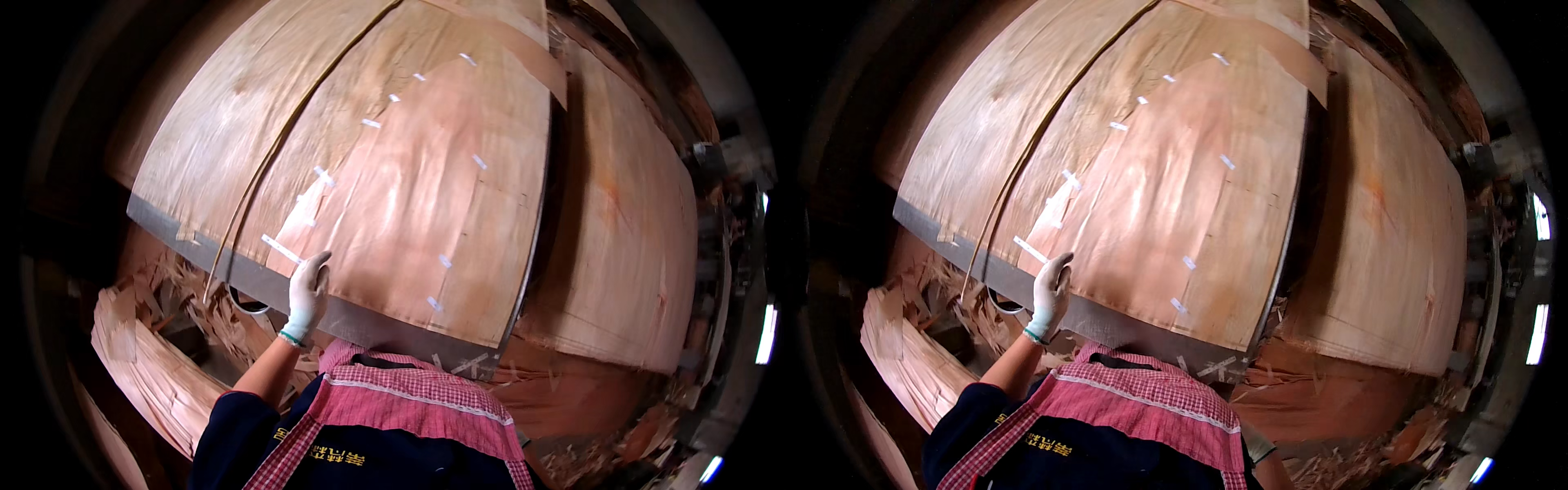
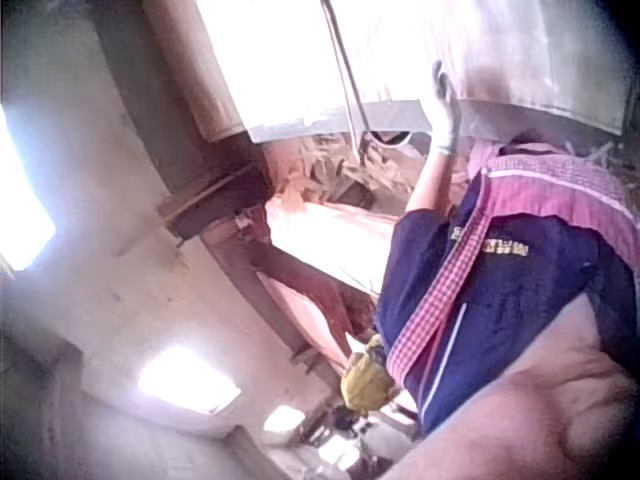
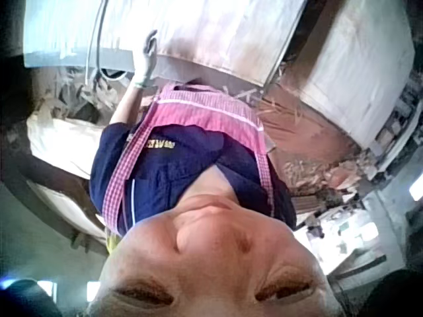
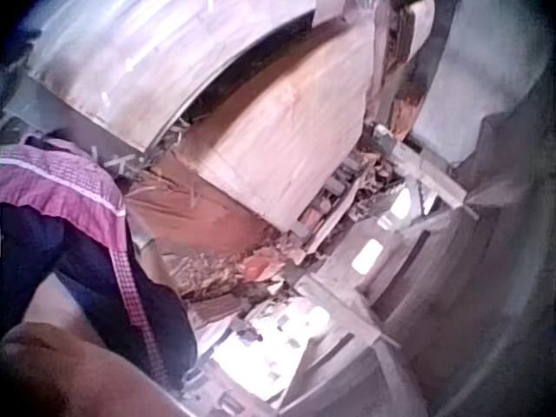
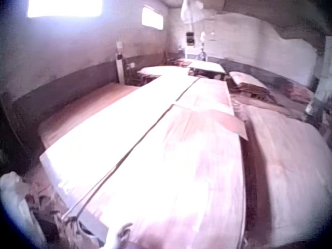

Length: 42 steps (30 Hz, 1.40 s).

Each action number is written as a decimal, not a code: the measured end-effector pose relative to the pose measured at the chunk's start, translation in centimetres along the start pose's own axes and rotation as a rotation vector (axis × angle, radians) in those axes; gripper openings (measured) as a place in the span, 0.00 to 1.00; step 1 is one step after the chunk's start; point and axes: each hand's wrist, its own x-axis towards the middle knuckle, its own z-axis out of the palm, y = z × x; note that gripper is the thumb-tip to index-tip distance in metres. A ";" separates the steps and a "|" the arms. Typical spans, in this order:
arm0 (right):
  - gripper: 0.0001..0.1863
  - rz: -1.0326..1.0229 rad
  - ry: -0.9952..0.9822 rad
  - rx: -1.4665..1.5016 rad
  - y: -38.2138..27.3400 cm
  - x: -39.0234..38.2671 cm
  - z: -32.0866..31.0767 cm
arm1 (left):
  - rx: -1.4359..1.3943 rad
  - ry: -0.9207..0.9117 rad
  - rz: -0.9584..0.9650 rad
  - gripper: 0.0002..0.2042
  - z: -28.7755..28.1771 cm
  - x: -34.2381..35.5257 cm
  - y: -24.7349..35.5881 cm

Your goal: The person selects and trims thin sheets of wood veneer, applying tape to secure sections before cutting along marked lines with a utility knife and moving the finished pieces to a stack.

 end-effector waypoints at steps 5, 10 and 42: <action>0.15 -0.148 0.045 -0.592 1.5 1.7 -6.1 | 0.005 0.014 -0.028 0.12 1.8 -2.9 0.4; 0.14 -0.720 0.150 -1.090 -5.3 0.2 -10.3 | -0.156 0.137 -0.146 0.09 2.6 -5.3 -0.7; 0.07 -1.340 -0.357 0.016 -28.2 -13.4 20.7 | -1.075 0.240 -0.819 0.10 1.4 -3.9 -6.7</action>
